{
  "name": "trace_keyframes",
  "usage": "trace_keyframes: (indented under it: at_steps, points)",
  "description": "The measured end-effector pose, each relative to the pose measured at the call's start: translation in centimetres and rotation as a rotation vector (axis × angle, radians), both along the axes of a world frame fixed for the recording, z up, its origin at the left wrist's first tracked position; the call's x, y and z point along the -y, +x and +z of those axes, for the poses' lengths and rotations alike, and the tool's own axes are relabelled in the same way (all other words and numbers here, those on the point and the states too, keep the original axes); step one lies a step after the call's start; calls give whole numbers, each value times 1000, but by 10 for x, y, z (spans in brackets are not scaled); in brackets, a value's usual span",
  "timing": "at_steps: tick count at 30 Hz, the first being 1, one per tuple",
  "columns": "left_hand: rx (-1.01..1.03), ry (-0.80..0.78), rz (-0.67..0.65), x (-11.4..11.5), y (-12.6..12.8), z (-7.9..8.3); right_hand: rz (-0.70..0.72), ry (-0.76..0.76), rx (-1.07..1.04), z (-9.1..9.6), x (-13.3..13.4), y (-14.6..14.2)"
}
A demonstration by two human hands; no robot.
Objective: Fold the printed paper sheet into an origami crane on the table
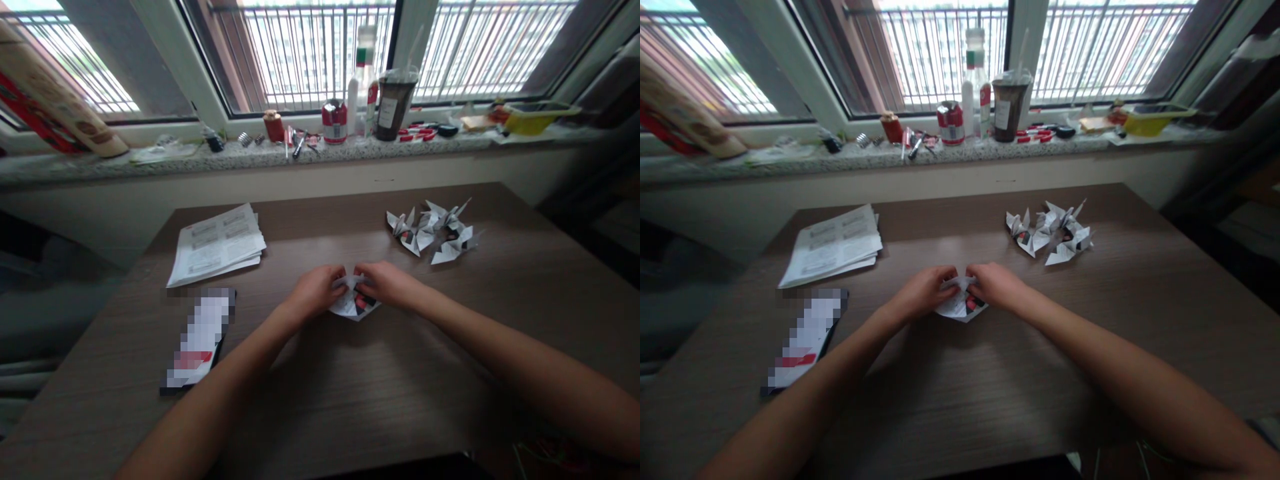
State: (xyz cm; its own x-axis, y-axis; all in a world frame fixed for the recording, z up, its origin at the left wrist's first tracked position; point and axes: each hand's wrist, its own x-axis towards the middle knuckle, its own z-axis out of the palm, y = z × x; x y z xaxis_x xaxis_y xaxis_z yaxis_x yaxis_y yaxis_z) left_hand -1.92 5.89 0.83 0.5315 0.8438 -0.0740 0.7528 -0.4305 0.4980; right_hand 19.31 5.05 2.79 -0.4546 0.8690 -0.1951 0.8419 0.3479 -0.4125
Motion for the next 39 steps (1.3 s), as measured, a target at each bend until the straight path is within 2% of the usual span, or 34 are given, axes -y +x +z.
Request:
trace_keyframes:
  at_steps: [8, 13, 19, 23, 28, 34, 39]
  points:
    - [89, -31, -17, 0, -1, -2, -17, -7, -98, -9, 2, 6]
    - [172, -76, -72, 1, -10, -4, -14, -16, -162, -13, 3, 10]
    - [263, -186, -141, 3, -23, 2, -7, -22, -235, -17, 4, 13]
    - [295, -175, -152, 5, -24, -2, -3, -39, -295, -20, 5, 16]
    - [298, -158, -173, 5, -27, -2, -15, -45, -298, -19, 6, 18]
    - [302, -260, -220, 5, -35, 7, -4, -54, -340, -17, 9, 23]
    - [381, -335, -290, 4, -40, 8, -10, -80, -374, -14, 11, 25]
